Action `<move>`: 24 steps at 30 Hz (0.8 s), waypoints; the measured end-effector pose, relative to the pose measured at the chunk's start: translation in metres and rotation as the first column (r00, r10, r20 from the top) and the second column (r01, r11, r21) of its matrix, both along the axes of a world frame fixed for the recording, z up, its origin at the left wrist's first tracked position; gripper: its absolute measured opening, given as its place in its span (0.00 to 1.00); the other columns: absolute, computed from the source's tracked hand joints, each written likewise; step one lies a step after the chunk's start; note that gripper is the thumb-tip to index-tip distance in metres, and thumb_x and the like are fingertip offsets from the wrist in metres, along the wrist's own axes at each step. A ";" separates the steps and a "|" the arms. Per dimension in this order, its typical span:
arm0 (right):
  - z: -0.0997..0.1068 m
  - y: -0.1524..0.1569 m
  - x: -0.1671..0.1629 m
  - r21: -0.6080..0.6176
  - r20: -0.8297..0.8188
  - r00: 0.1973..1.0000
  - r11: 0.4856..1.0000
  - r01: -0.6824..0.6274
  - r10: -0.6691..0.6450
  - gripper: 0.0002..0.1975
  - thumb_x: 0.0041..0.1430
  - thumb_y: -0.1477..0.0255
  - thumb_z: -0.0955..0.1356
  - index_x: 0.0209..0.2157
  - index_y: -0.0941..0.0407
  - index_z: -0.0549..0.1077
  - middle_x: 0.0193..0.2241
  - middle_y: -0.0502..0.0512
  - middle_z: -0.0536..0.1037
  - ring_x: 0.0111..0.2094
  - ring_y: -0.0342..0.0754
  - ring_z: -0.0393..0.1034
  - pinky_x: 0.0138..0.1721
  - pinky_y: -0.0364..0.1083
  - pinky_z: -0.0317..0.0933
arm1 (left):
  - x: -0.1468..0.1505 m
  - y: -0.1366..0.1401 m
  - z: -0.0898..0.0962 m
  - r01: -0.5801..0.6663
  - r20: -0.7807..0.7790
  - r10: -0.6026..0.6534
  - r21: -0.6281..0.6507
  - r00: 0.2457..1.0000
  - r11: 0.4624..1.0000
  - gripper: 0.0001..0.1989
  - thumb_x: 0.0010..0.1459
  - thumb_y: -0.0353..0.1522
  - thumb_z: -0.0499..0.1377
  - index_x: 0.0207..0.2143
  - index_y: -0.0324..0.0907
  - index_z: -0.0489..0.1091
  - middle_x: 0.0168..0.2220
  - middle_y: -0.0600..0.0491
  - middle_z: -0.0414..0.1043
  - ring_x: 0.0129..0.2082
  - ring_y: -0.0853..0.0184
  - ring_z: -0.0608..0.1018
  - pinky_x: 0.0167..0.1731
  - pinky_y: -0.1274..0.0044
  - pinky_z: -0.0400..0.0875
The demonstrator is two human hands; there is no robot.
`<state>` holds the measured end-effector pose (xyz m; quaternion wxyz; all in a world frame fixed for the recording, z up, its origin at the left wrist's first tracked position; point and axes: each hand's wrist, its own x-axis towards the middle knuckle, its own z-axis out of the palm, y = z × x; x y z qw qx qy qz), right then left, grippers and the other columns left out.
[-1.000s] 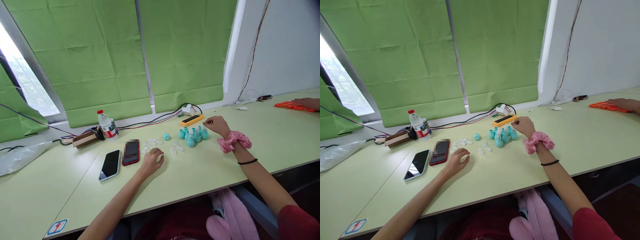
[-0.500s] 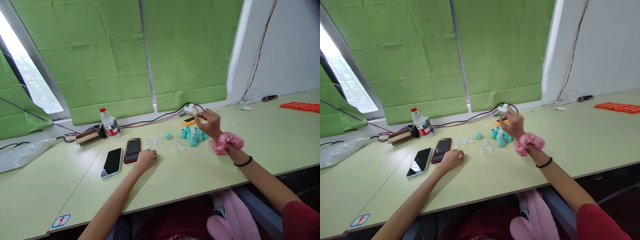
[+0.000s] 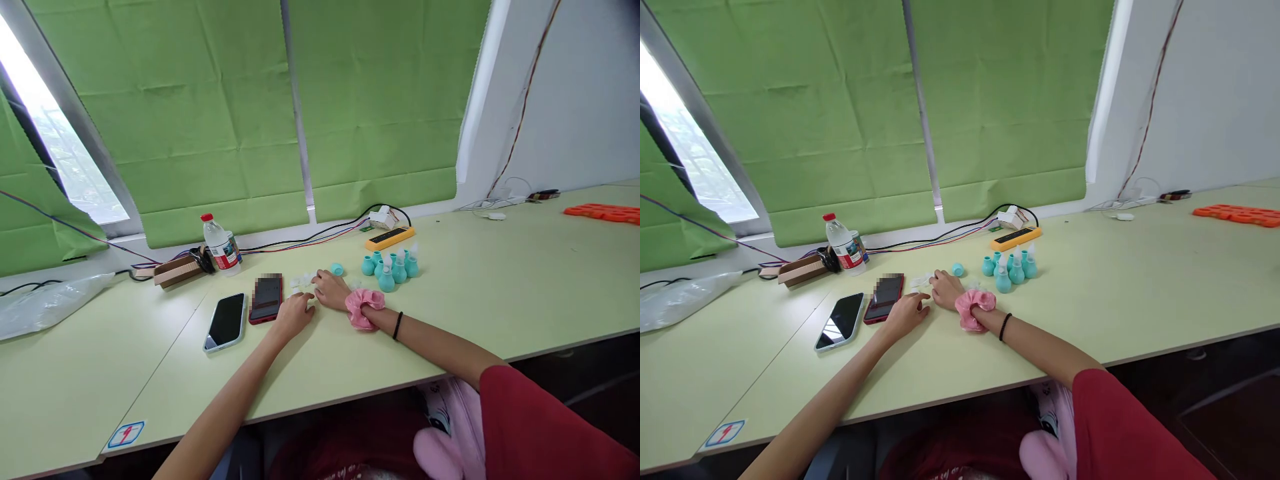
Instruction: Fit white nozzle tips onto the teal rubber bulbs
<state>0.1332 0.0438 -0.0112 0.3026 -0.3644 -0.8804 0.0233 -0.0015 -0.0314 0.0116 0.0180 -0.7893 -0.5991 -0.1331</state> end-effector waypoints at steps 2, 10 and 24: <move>-0.001 0.003 0.005 0.013 -0.046 0.999 1.000 0.018 -0.018 0.11 0.51 0.73 0.61 0.38 0.55 0.66 0.39 0.60 0.66 0.41 0.55 0.54 0.35 0.48 0.50 | 0.000 0.001 -0.003 -0.003 -0.005 0.003 0.014 1.000 1.000 0.15 0.50 0.32 0.50 0.41 0.42 0.67 0.36 0.49 0.69 0.34 0.65 0.71 0.30 0.78 0.63; -0.002 0.011 0.011 0.030 0.002 1.000 1.000 0.007 -0.007 0.07 0.48 0.76 0.62 0.30 0.57 0.70 0.28 0.62 0.71 0.39 0.57 0.56 0.35 0.50 0.48 | 0.000 0.002 -0.003 0.016 0.017 -0.016 -0.009 1.000 1.000 0.12 0.51 0.30 0.48 0.33 0.41 0.71 0.35 0.49 0.69 0.32 0.68 0.71 0.28 0.80 0.62; 0.010 -0.009 0.015 -0.094 0.042 0.999 0.995 -0.023 0.027 0.04 0.39 0.78 0.65 0.18 0.56 0.64 0.26 0.55 0.68 0.29 0.49 0.60 0.27 0.45 0.46 | 0.000 0.002 -0.007 0.119 0.204 -0.129 0.063 0.970 0.991 0.10 0.42 0.26 0.52 0.30 0.39 0.69 0.26 0.52 0.70 0.25 0.70 0.70 0.26 0.80 0.61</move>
